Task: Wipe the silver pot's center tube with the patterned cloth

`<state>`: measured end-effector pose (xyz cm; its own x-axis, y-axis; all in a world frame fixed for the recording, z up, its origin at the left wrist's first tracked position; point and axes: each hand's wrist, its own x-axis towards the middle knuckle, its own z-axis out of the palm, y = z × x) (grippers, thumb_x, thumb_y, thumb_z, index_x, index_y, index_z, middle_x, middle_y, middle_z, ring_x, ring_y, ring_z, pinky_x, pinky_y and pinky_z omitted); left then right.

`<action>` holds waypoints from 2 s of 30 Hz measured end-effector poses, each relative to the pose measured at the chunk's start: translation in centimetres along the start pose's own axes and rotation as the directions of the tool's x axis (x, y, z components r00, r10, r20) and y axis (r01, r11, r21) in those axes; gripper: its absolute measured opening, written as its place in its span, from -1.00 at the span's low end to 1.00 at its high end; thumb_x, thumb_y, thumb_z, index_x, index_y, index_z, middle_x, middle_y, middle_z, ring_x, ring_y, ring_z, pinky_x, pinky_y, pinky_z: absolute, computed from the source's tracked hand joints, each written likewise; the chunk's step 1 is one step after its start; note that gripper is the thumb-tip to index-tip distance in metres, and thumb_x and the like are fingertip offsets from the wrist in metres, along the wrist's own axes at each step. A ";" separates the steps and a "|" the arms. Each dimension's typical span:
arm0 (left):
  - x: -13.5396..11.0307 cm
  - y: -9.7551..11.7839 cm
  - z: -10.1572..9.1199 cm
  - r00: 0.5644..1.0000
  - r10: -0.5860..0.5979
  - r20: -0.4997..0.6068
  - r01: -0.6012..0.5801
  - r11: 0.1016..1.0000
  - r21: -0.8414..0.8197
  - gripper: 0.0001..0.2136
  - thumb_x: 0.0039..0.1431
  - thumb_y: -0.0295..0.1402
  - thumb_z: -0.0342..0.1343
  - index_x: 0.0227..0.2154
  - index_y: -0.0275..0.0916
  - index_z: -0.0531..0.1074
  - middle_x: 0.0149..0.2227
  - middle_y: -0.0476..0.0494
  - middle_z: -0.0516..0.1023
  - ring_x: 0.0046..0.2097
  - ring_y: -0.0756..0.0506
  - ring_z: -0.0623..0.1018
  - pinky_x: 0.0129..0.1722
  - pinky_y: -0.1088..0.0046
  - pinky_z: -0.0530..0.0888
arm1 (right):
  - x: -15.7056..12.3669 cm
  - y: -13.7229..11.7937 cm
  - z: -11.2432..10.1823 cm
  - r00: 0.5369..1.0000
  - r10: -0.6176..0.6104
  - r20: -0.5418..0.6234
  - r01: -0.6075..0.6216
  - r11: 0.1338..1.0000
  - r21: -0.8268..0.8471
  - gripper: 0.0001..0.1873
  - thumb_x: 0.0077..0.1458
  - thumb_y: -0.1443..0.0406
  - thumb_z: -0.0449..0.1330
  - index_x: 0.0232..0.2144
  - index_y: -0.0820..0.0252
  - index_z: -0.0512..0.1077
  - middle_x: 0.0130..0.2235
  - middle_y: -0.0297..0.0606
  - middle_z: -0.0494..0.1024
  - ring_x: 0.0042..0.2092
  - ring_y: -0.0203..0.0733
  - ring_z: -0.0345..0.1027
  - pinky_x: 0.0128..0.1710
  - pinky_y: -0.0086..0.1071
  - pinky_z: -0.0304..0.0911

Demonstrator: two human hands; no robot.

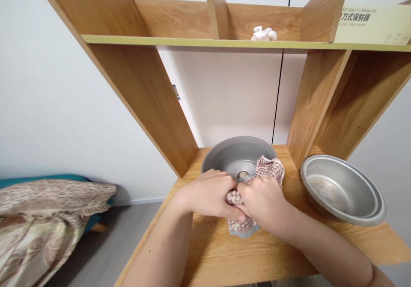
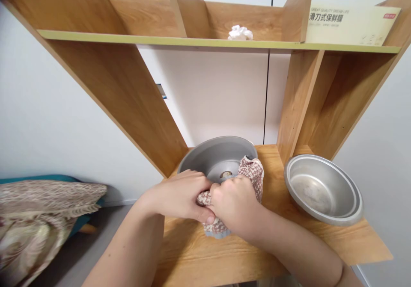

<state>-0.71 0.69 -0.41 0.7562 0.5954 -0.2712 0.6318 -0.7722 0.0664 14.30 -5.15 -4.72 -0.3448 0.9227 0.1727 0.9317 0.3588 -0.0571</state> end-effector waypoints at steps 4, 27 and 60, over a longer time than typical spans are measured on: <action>0.0 0.0 0.0 1.000 0.010 -0.009 -0.010 1.000 -0.023 -0.48 -0.15 0.28 0.16 -0.54 -0.13 0.45 -0.56 0.03 0.49 -0.47 -0.06 0.43 -0.48 0.43 0.14 | 0.0 -0.1 0.1 1.000 0.002 -0.010 -0.002 1.000 -0.009 -0.72 0.10 0.11 0.24 -0.40 0.22 0.53 -0.41 -0.09 0.63 -0.37 -0.05 0.52 -0.33 -0.28 0.28; 0.0 0.3 -0.2 1.000 -0.009 0.008 0.009 1.000 -0.011 -0.55 -0.10 0.19 0.18 -0.59 -0.14 0.46 -0.59 0.01 0.49 -0.49 -0.07 0.44 -0.48 0.41 0.18 | 0.1 -0.3 1.0 0.998 -0.024 -0.055 0.022 0.999 -0.026 -0.82 0.04 0.21 0.29 -0.38 0.24 0.51 -0.40 -0.09 0.63 -0.36 -0.06 0.51 -0.30 -0.26 0.29; -0.1 0.2 -0.3 0.999 0.026 -0.022 -0.027 0.998 -0.050 -0.53 -0.09 0.22 0.17 -0.54 -0.14 0.51 -0.55 0.00 0.53 -0.43 -0.10 0.53 -0.48 0.41 0.16 | 0.3 0.9 -0.3 0.989 -0.148 0.010 0.148 0.989 -0.024 -0.69 0.15 0.08 0.21 -0.39 0.18 0.57 -0.45 -0.19 0.61 -0.42 -0.12 0.50 -0.46 -0.34 0.18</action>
<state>-0.59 0.54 -0.11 0.7759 0.5801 -0.2480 0.6191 -0.7758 0.1220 15.09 -4.60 -4.47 -0.4801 0.8608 0.1693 0.8728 0.4881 -0.0069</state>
